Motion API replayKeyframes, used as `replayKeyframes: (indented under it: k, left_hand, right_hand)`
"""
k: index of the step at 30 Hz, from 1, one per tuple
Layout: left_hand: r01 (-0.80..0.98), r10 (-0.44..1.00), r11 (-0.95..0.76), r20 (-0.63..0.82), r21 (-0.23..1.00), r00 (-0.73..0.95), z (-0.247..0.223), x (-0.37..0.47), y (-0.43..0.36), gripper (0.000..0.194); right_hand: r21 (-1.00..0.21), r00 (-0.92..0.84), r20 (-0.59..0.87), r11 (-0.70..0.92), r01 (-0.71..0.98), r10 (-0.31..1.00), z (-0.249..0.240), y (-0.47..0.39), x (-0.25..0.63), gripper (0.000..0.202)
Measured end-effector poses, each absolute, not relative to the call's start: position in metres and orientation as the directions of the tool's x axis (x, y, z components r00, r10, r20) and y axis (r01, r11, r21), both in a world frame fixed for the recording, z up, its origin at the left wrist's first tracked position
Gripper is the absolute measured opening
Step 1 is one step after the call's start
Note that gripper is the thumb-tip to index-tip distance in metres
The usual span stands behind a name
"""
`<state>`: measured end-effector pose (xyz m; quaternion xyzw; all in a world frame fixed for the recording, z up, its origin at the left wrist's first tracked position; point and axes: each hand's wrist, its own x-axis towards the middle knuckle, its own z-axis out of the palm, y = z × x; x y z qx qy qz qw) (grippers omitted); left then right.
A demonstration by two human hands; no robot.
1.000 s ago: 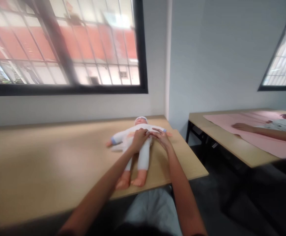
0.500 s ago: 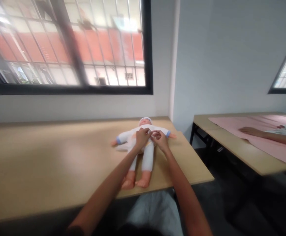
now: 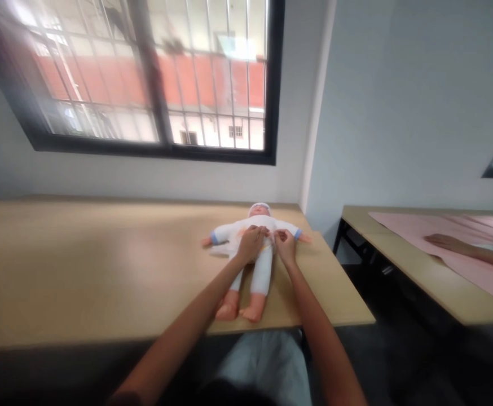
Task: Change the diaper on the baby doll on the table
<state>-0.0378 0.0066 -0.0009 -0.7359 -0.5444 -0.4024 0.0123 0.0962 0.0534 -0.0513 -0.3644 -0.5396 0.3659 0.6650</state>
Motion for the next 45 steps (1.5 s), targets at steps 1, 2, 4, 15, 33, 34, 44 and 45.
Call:
replayKeyframes:
  k: [1,2,4,15,33,34,44,45]
  left_hand:
    - [0.801,0.782,-0.441,0.611,0.404,0.123,-0.002,-0.04,0.003,0.041]
    - [0.793,0.766,-0.481,0.619,0.373,0.173,-0.004,-0.042,-0.001,0.042]
    - [0.783,0.706,-0.567,0.641,0.257,0.301,-0.007,-0.045,-0.009,0.037]
    - [0.795,0.567,-0.571,0.6,-0.207,0.564,-0.031,-0.034,-0.009,0.03]
    - [0.798,0.635,-0.57,0.512,-0.195,0.578,-0.023,-0.033,-0.022,0.037]
    - [0.801,0.638,-0.571,0.518,-0.179,0.57,-0.023,-0.033,-0.022,0.037]
    - [0.882,0.657,-0.465,0.699,0.079,0.284,-0.019,-0.05,-0.012,0.033]
    - [0.894,0.682,-0.435,0.687,0.107,0.25,-0.018,-0.052,-0.01,0.035]
  right_hand:
    - [-0.877,0.164,0.452,0.47,-0.1,0.877,-0.051,0.053,0.096,0.03]
    - [-0.873,0.17,0.458,0.478,-0.098,0.873,-0.051,0.053,0.096,0.029]
    - [-0.866,0.163,0.478,0.494,-0.079,0.863,-0.05,0.05,0.095,0.028]
    - [-0.828,0.055,0.56,0.557,0.071,0.826,-0.04,0.041,0.096,0.021]
    - [-0.865,-0.017,0.502,0.501,-0.013,0.865,-0.049,0.051,0.091,0.027]
    - [-0.863,-0.021,0.505,0.505,-0.016,0.863,-0.05,0.05,0.09,0.028]
    - [-0.86,0.126,0.479,0.494,-0.132,0.869,-0.057,0.055,0.081,0.029]
    - [-0.863,0.162,0.476,0.495,-0.102,0.864,-0.058,0.058,0.082,0.027]
